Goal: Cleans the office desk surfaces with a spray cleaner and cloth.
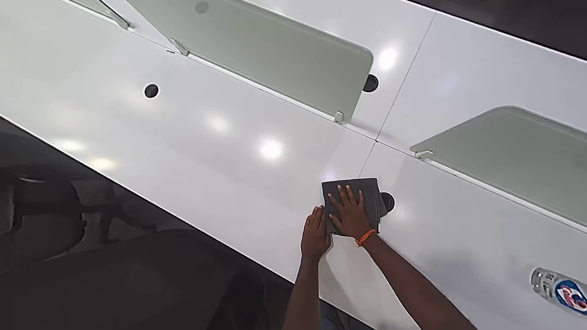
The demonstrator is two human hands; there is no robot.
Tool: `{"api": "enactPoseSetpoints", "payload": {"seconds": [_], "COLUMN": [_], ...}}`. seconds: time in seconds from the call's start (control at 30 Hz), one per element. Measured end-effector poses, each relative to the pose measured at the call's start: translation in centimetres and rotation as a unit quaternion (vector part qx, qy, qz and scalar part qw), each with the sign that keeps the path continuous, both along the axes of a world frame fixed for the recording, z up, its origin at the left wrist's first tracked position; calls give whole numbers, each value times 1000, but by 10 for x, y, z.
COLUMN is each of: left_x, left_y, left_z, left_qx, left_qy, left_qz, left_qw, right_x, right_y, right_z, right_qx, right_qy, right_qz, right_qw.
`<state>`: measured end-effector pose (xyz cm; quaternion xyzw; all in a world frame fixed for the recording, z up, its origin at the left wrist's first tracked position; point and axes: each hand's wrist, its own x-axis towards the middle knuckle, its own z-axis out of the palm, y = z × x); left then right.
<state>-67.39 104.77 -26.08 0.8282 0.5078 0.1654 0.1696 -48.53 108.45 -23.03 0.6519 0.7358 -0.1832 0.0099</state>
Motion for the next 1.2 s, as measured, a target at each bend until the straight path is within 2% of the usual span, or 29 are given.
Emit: {"api": "enactPoseSetpoints", "payload": {"seconds": [0.37, 0.5, 0.63, 0.83, 0.97, 1.07, 1.2], "left_x": [3, 1, 3, -2, -5, -13, -32], "left_y": [-4, -2, -1, -2, -3, -6, -48], "left_z": [1, 2, 1, 2, 2, -1, 12], "left_qx": [-19, -22, -28, -36, -3, 24, 31], "left_qy": [14, 1, -15, -65, -170, -269, -336], "left_qz": [-4, -2, -9, -23, 7, 82, 300], "left_qw": [1000, 1000, 999, 997, 985, 959, 892], "right_x": [-13, -19, -19, -25, -56, -89, -137], "right_y": [188, 230, 245, 246, 206, 155, 72], "right_z": [-14, -9, -4, -10, -11, -14, -11], "right_qx": [103, 110, 107, 120, 124, 130, 120], "right_qy": [-30, -35, -64, -69, -62, -55, -28], "right_qz": [-116, -130, -150, -167, -155, -95, 30], "right_qw": [987, 985, 981, 976, 978, 986, 992]}}
